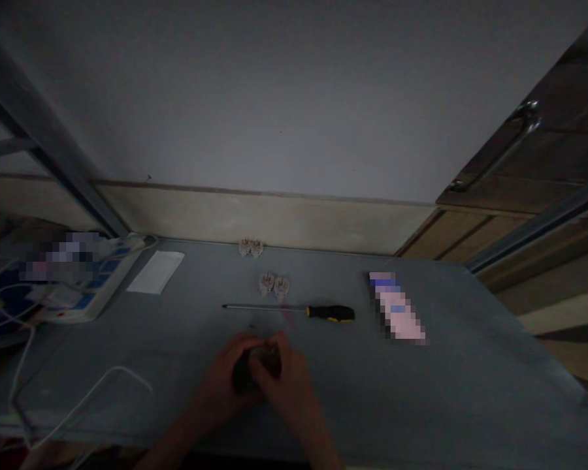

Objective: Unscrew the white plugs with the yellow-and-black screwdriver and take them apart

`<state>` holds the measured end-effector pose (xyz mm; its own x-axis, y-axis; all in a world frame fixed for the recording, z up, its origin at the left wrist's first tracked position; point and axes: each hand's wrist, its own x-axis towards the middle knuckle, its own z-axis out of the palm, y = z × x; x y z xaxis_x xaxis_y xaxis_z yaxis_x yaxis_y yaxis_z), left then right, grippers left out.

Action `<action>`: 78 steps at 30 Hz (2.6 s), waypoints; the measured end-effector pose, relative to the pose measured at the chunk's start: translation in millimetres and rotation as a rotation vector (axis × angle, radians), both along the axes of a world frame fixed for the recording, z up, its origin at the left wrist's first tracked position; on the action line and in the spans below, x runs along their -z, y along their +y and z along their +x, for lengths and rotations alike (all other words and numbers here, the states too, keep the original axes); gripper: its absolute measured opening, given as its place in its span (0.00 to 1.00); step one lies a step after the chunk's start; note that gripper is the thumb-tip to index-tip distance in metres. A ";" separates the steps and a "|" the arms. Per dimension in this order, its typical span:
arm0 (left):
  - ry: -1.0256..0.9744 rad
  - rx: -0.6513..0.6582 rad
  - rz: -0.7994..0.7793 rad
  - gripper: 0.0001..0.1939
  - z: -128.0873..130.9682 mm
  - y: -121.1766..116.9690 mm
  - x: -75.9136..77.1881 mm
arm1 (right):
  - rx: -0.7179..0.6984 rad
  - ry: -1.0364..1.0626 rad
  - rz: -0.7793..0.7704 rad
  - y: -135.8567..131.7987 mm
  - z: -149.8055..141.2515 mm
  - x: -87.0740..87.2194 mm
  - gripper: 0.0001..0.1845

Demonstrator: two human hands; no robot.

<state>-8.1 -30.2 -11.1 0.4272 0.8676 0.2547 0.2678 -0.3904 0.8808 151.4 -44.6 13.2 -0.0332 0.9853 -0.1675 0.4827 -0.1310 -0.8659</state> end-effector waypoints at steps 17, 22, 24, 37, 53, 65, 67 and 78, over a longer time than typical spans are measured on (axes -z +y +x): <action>-0.129 -0.089 -0.135 0.30 -3.5 -0.5 -1.9 | 0.101 0.351 -0.032 20.9 34.5 17.1 0.33; 0.130 -0.021 0.032 0.32 -1.0 -5.5 -5.1 | 0.097 0.262 0.028 25.7 35.4 9.3 0.28; 0.251 -0.012 0.086 0.29 0.1 -9.5 -7.0 | 0.109 0.236 0.046 27.2 33.0 6.8 0.24; 0.065 -0.230 0.014 0.37 -1.9 0.5 -12.2 | 0.101 0.507 -0.056 24.8 22.9 17.6 0.28; -0.095 -0.324 0.086 0.24 -10.9 12.6 -11.0 | -0.017 0.185 0.331 26.6 7.2 -16.6 0.14; 0.043 -0.323 0.237 0.19 -9.1 7.1 -2.7 | -0.088 -0.158 0.577 19.0 -2.5 -13.6 0.07; 0.065 -0.344 0.254 0.19 -10.3 6.8 -1.9 | -0.080 -0.163 0.581 19.7 -1.4 -12.1 0.06; 0.051 -0.322 0.318 0.18 -10.4 7.5 -4.9 | -0.095 -0.110 0.558 24.8 -0.1 -12.2 0.11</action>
